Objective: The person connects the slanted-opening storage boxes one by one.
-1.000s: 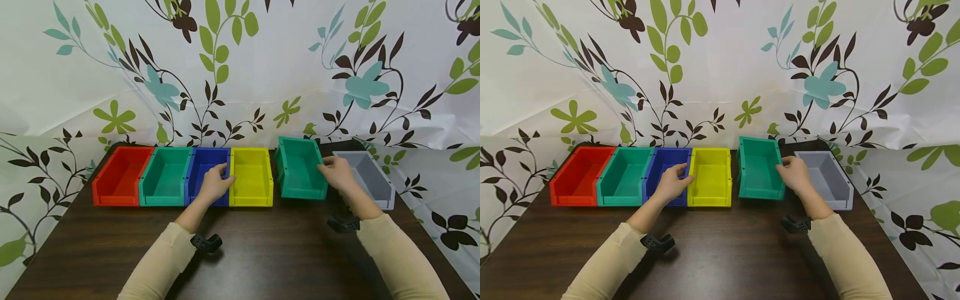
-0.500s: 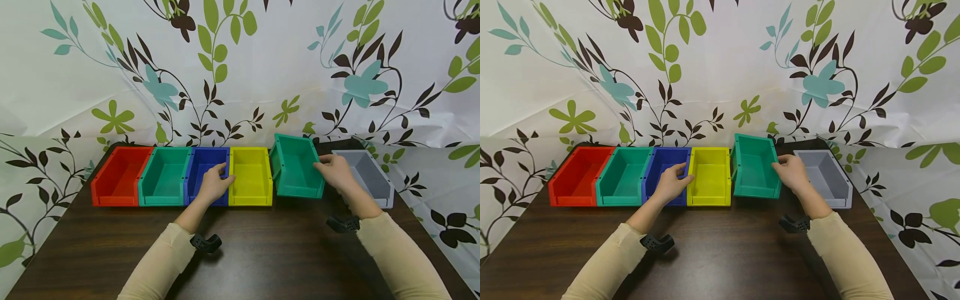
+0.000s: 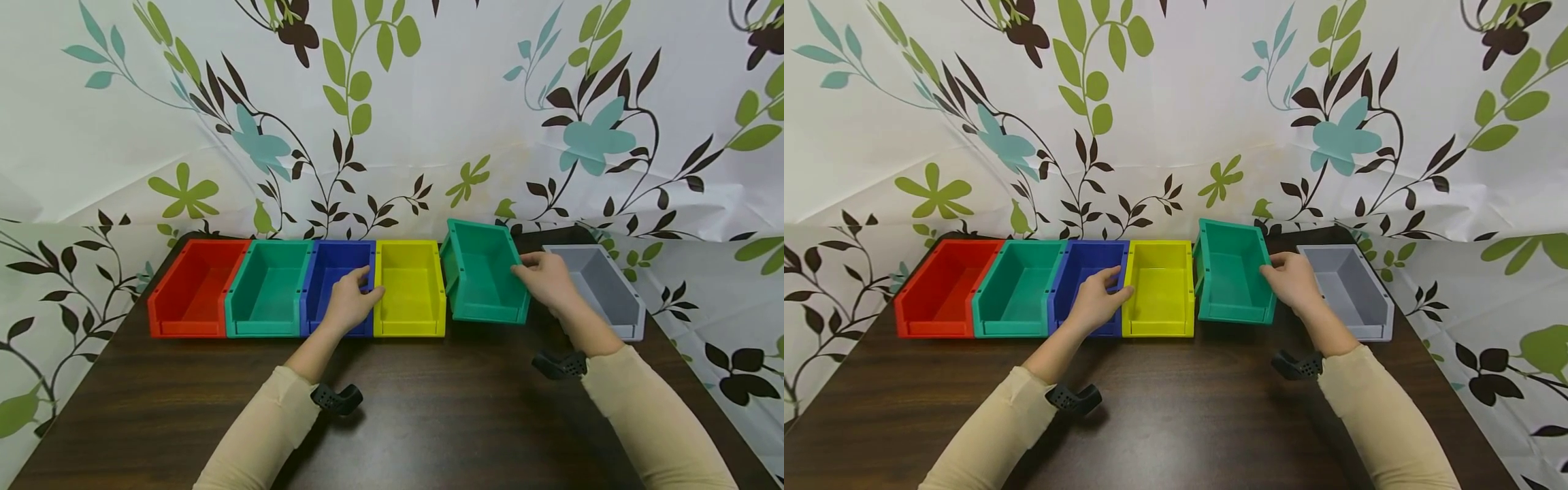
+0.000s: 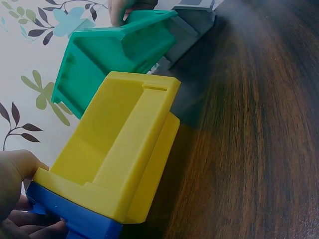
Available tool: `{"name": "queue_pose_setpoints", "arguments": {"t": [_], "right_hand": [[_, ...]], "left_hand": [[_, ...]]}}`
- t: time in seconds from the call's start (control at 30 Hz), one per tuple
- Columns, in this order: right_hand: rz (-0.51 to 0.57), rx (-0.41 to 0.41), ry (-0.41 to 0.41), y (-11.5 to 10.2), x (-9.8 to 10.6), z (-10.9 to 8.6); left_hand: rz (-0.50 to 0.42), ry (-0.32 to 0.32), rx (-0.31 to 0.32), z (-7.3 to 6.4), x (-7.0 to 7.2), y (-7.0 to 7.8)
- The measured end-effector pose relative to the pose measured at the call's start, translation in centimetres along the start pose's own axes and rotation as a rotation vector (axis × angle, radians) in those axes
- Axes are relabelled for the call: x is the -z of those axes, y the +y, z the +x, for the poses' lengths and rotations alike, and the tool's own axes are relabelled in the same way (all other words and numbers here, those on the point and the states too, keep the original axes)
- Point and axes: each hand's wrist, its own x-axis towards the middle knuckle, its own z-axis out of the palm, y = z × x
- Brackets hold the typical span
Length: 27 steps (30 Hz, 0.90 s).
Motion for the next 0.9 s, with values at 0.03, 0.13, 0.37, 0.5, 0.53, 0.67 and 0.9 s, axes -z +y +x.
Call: {"name": "queue_pose_setpoints", "arguments": {"t": [0.03, 0.13, 0.37, 0.5, 0.53, 0.67, 0.9], "right_hand": [[-0.001, -0.002, -0.002, 0.0, 0.0, -0.01], [-0.003, -0.004, -0.008, 0.05, -0.03, -0.05], [-0.002, 0.019, -0.005, 0.3, 0.02, -0.08], [-0.004, 0.029, 0.0, 0.4, -0.01, -0.13], [-0.001, 0.029, 0.001, 0.39, -0.03, -0.17], [-0.006, 0.034, 0.011, 0.22, -0.14, -0.45], [-0.074, 0.093, 0.066, -0.41, -0.35, -1.01]], "left_hand": [[0.001, 0.001, -0.001, 0.0, 0.01, -0.02], [-0.001, 0.002, -0.003, -0.02, 0.03, -0.02], [0.0, 0.007, -0.002, -0.09, 0.06, 0.09], [-0.004, 0.009, -0.005, -0.13, 0.01, 0.15], [-0.005, 0.009, -0.006, -0.14, 0.0, 0.14], [-0.01, 0.008, -0.006, -0.15, -0.04, 0.05], [-0.012, 0.013, -0.003, -0.29, -0.05, 0.11]]}}
